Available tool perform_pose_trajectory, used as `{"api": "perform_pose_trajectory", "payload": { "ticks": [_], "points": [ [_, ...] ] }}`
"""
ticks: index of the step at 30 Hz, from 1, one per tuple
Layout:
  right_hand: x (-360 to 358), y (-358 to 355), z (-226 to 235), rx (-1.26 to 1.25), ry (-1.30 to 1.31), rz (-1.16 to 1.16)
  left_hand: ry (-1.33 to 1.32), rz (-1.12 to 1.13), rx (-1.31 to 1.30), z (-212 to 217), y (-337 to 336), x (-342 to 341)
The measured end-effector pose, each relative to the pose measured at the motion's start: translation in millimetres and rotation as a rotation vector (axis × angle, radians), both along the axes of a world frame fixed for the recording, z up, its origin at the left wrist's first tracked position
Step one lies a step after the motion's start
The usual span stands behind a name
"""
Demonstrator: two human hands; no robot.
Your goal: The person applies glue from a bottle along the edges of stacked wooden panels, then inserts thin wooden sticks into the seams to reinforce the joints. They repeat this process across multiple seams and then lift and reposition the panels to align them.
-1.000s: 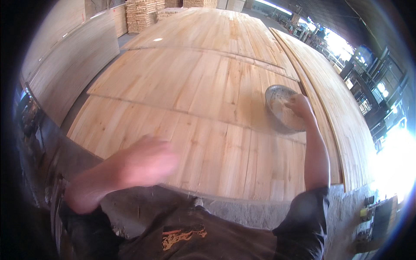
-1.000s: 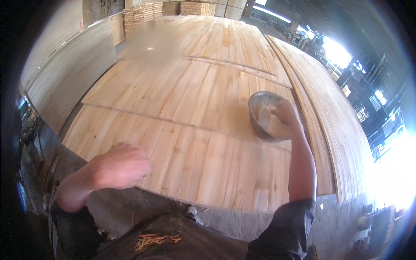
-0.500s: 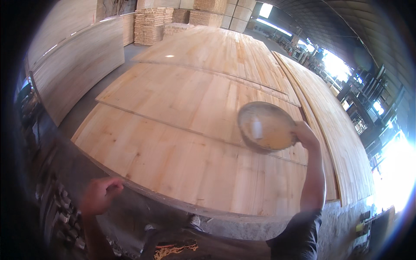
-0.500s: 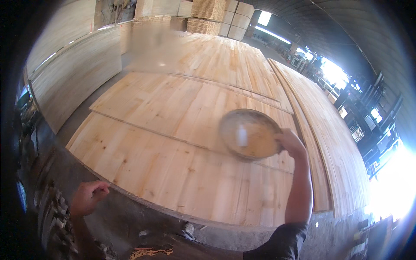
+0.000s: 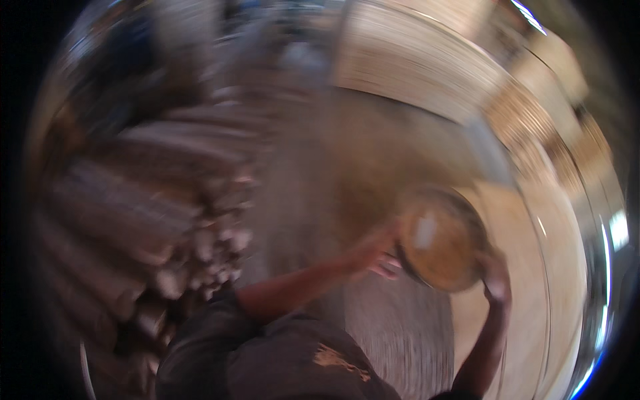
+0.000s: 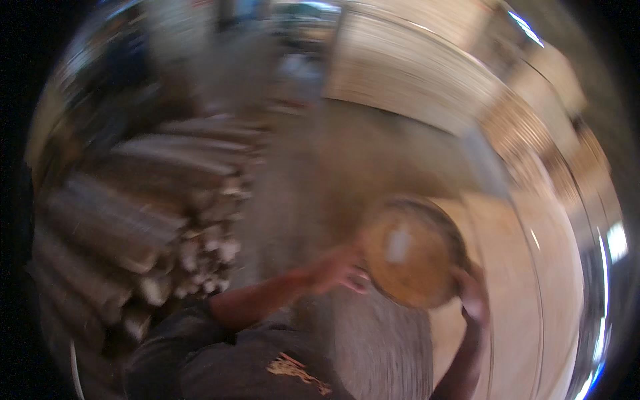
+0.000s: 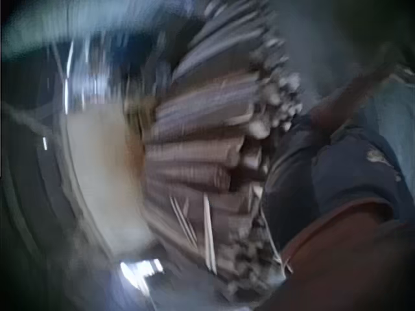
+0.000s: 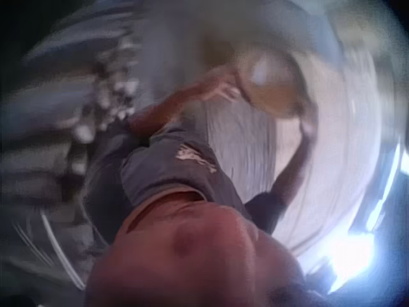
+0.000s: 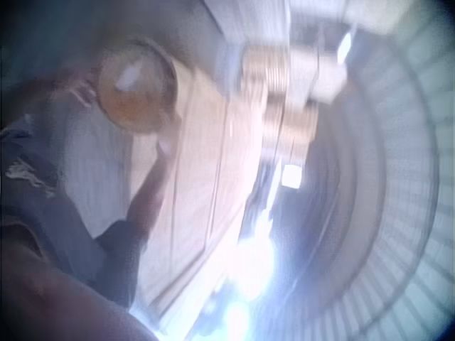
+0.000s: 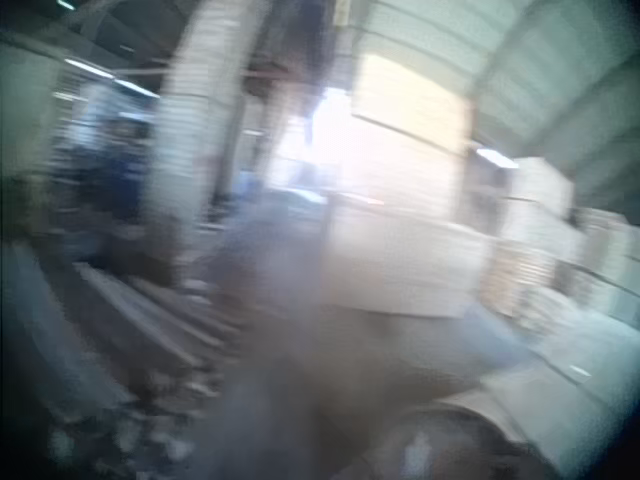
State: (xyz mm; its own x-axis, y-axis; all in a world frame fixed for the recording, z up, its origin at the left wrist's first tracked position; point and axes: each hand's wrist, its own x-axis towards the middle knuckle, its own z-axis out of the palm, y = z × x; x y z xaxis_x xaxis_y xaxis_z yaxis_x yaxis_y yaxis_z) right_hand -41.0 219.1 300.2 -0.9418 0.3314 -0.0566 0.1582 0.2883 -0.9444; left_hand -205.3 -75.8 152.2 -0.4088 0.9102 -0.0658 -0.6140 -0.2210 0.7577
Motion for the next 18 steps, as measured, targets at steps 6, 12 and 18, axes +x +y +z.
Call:
{"api": "perform_pose_trajectory", "payload": {
  "ticks": [6,12,18],
  "points": [
    [-216,-90,-13,0.039,0.025,0.182,0.151,0.578,-0.186,16,-106,-100],
    [-380,-171,-66,-0.058,0.023,0.454,-0.189,1.462,-0.189,-64,-244,-197],
    [-535,-137,-245,0.052,-0.315,0.479,-0.343,2.060,-0.604,-152,-387,-260]
  ]
}}
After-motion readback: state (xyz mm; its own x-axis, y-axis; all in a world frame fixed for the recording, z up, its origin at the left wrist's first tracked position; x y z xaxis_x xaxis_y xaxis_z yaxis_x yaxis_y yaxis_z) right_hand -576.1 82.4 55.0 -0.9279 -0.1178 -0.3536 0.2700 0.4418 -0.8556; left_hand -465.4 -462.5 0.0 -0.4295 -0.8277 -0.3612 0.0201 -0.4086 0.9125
